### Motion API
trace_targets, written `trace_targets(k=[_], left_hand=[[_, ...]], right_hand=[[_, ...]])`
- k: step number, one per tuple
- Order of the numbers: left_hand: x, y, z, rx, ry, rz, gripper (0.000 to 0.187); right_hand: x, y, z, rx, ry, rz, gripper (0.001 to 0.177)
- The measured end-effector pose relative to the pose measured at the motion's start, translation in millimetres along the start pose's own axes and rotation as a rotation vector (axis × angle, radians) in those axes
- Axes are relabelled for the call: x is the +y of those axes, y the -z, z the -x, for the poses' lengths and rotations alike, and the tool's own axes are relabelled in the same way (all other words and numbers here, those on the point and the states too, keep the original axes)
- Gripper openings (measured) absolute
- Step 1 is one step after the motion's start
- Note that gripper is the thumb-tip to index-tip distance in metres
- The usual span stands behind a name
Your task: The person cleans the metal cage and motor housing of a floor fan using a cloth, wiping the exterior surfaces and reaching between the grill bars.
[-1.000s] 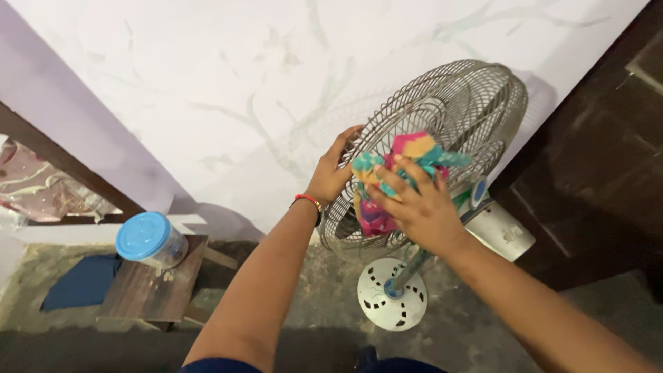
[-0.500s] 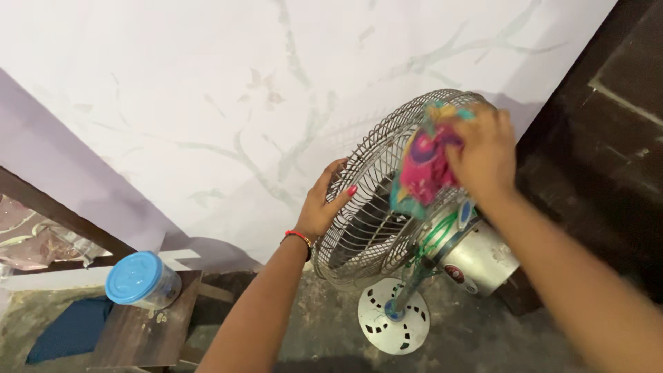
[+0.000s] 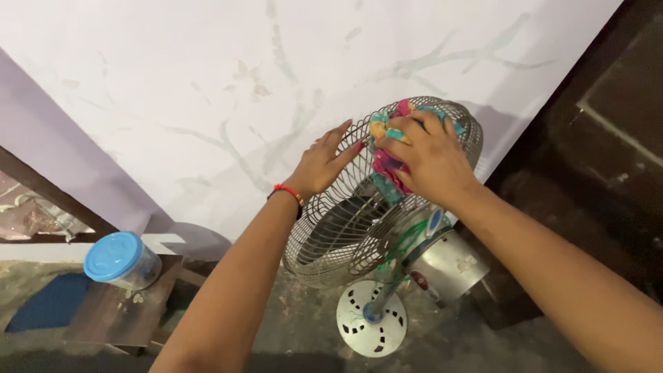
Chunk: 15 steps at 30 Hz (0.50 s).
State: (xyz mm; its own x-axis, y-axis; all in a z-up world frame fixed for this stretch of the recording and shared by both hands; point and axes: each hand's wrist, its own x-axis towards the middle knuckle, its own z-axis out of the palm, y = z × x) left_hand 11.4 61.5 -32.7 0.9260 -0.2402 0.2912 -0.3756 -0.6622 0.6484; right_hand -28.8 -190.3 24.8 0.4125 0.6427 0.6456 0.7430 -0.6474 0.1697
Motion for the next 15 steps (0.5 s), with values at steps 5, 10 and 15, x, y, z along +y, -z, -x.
trace_targets(k=[5, 10, 15], left_hand=[[28, -12, -34, 0.009, 0.02, -0.125, 0.069], [64, -34, -62, 0.053, 0.211, -0.39, 0.074], [77, -29, -62, 0.106, 0.251, -0.348, 0.079]], right_hand=[[55, 1, 19, 0.066, -0.05, 0.055, 0.045], [114, -30, 49, 0.114, -0.247, 0.024, 0.042], [156, -72, 85, 0.172, -0.515, -0.133, 0.046]])
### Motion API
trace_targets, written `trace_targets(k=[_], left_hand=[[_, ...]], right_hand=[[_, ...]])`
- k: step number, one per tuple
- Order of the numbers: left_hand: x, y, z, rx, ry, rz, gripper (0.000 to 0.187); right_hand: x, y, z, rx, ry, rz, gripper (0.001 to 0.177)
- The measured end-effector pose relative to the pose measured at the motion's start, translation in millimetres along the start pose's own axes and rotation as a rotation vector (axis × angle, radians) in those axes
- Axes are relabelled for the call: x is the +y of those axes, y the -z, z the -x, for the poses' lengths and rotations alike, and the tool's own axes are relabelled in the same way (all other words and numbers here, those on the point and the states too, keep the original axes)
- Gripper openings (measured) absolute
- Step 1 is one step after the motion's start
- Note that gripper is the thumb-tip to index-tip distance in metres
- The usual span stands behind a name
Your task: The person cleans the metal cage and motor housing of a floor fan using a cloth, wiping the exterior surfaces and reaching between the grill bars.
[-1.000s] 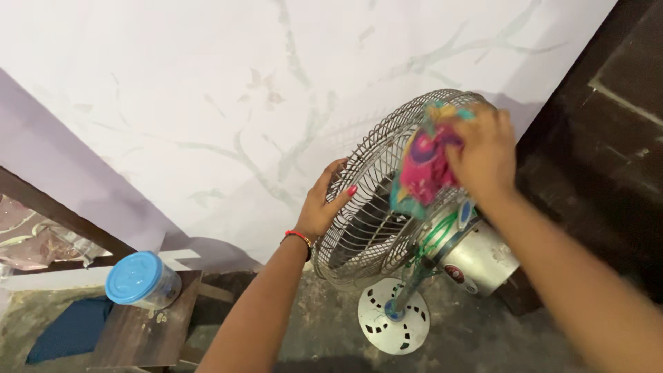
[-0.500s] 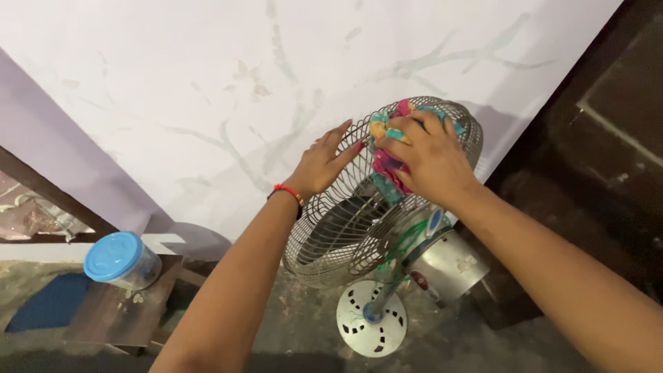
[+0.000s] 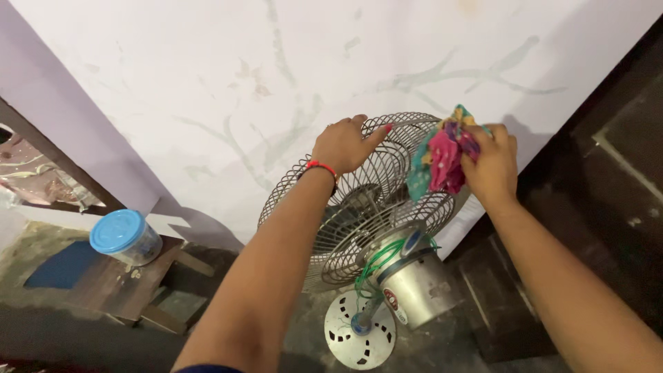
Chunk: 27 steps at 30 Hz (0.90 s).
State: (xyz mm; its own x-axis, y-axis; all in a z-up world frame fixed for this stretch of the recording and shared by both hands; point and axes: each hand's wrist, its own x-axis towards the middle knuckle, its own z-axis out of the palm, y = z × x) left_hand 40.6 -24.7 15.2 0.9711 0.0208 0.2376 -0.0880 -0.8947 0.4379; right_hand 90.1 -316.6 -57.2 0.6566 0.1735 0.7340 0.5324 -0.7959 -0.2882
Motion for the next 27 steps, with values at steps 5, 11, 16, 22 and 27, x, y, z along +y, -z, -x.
trace_targets(k=[5, 11, 16, 22, 27], left_hand=[[2, 10, 11, 0.041, 0.033, 0.014, 0.083], [5, 13, 18, 0.129, 0.042, 0.061, 0.08], [4, 15, 16, 0.116, 0.046, 0.037, 0.077], [1, 17, 14, 0.151, 0.056, 0.058, 0.077], [7, 23, 10, 0.132, 0.166, 0.066, 0.073]], right_hand=[[71, -39, 10, 0.055, -0.09, -0.066, 0.044], [79, -45, 0, -0.033, -0.36, -0.158, 0.036], [-6, -12, -13, 0.039, -0.066, -0.147, 0.045], [-76, 24, -21, -0.066, 0.402, -0.08, 0.061], [-55, 15, -15, 0.055, 0.32, -0.027, 0.059]])
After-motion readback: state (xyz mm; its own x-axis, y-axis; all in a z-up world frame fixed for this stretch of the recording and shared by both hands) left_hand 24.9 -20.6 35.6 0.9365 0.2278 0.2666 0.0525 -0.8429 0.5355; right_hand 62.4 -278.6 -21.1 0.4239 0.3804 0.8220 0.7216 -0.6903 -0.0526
